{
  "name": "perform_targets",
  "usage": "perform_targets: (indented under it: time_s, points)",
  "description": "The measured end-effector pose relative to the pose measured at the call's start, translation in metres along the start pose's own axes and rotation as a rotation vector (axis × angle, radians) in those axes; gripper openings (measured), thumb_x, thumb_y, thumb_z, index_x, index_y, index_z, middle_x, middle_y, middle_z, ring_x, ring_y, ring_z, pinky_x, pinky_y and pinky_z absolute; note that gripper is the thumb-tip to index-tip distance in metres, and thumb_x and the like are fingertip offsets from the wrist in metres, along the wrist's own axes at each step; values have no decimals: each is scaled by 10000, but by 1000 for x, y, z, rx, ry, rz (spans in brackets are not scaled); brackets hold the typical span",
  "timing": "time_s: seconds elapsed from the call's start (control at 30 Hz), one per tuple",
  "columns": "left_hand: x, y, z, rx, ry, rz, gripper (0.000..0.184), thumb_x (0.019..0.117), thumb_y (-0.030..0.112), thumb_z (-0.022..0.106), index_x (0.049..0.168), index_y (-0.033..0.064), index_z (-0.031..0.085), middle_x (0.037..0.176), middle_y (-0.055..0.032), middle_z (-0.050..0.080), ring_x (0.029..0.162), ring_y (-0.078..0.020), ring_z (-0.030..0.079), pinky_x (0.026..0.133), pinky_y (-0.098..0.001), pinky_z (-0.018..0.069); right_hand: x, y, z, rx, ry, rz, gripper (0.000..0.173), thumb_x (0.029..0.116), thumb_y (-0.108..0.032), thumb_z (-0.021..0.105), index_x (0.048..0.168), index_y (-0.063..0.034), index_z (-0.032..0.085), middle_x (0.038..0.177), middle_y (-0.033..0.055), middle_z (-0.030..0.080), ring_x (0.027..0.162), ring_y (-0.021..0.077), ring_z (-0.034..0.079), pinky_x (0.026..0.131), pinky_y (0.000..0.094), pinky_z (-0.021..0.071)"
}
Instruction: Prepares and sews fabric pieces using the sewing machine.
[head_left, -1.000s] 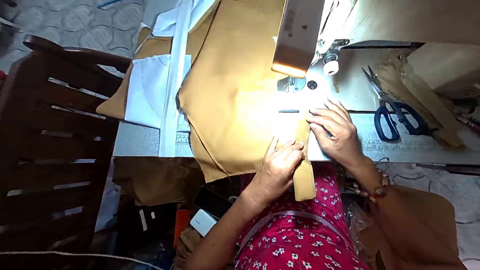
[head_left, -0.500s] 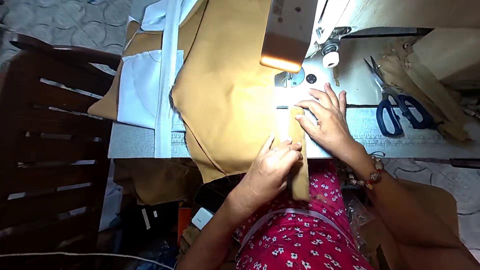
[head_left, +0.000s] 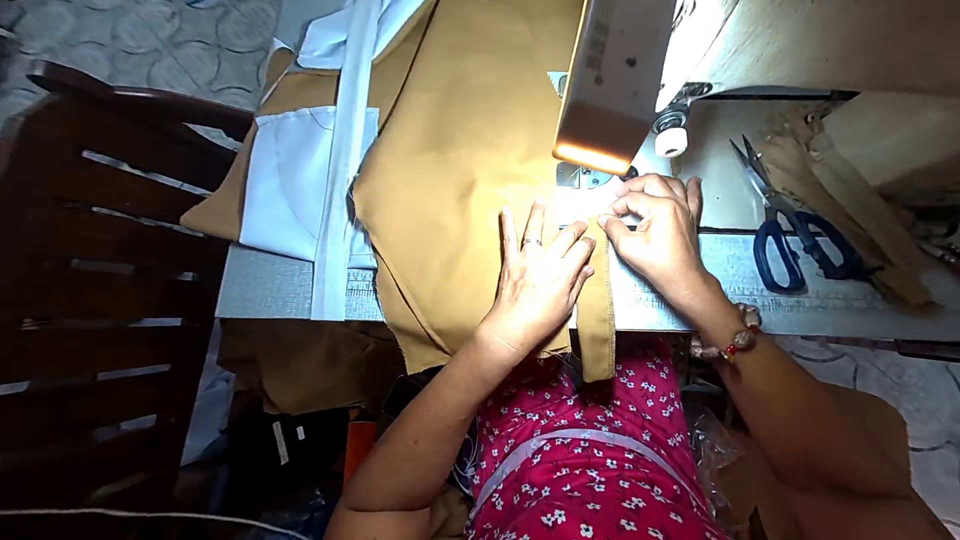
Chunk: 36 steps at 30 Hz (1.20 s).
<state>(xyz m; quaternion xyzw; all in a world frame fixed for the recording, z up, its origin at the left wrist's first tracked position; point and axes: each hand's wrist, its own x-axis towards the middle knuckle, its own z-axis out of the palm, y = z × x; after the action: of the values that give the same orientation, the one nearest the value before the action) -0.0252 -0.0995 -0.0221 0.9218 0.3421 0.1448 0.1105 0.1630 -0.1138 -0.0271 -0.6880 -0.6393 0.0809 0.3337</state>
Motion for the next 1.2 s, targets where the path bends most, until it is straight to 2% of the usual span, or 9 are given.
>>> perform_targets:
  time_s: [0.07,0.2,0.27,0.37,0.53,0.8,0.87,0.93,1.2]
  points:
    - [-1,-1,2,-7,-15,-14,385,1058,357,482,1300,149,698,1515,-72,557,1486,-533,298,1100,-844,81,-5,-5,6,-39,45,-8,171,899,-178,644,809,-51,713,1092,150,697,1189,383,605,1115,742,178]
    - [4,-1,0,-53,-70,-51,411,1052,377,462,1300,141,688,1563,-88,501,1493,-539,274,1099,-842,69,-26,-16,-8,-127,-6,-192,228,959,-99,641,1157,-6,706,1325,254,589,1237,452,569,1102,671,330]
    - [7,-5,-10,-130,-142,-71,393,1070,354,462,1317,130,669,1582,-70,478,1517,-508,240,1112,-832,42,-35,-16,-8,-83,35,-269,178,953,-96,632,1041,-4,756,1186,216,687,1160,416,638,1070,620,412]
    - [11,-14,-21,-170,-103,-58,380,1083,292,437,1336,118,660,1593,-85,462,1535,-484,215,1130,-813,36,-53,-15,-4,-72,-64,-235,276,996,-200,583,1115,-31,765,1293,172,693,1292,451,581,1101,696,347]
    - [34,-35,-17,-54,-249,-239,616,1090,436,357,1631,148,296,1723,-101,161,1580,-436,31,1171,-750,-38,-51,-12,3,-110,-36,-210,312,1012,-226,546,1149,-46,761,1366,154,662,1367,481,508,1133,725,281]
    - [51,-86,-26,39,-200,-344,634,1063,420,296,1627,129,300,1719,-128,161,1575,-448,67,1176,-749,-18,-39,-13,5,-105,-60,-216,272,981,-173,548,1081,-9,741,1364,151,662,1410,445,478,1153,737,225]
    - [47,-85,-24,51,-59,-284,603,1029,373,396,1568,103,421,1652,-150,343,1534,-415,268,1199,-672,146,-38,-13,7,-124,-80,-220,331,1000,-195,521,1209,-33,721,1409,138,636,1419,441,468,1148,756,208]
    - [43,-80,-21,92,167,-212,531,940,299,517,1401,49,604,1331,-213,622,1232,-425,571,982,-589,423,-37,-15,9,-132,-97,-218,372,1013,-215,495,1282,-66,703,1447,132,609,1435,447,443,1144,772,179]
    - [39,-50,-28,-8,136,-339,399,954,151,577,1320,0,624,1077,-208,703,1019,-394,674,862,-516,534,-33,-24,13,-144,-131,-198,385,1009,-209,491,1306,-65,691,1480,155,574,1474,471,369,1144,787,138]
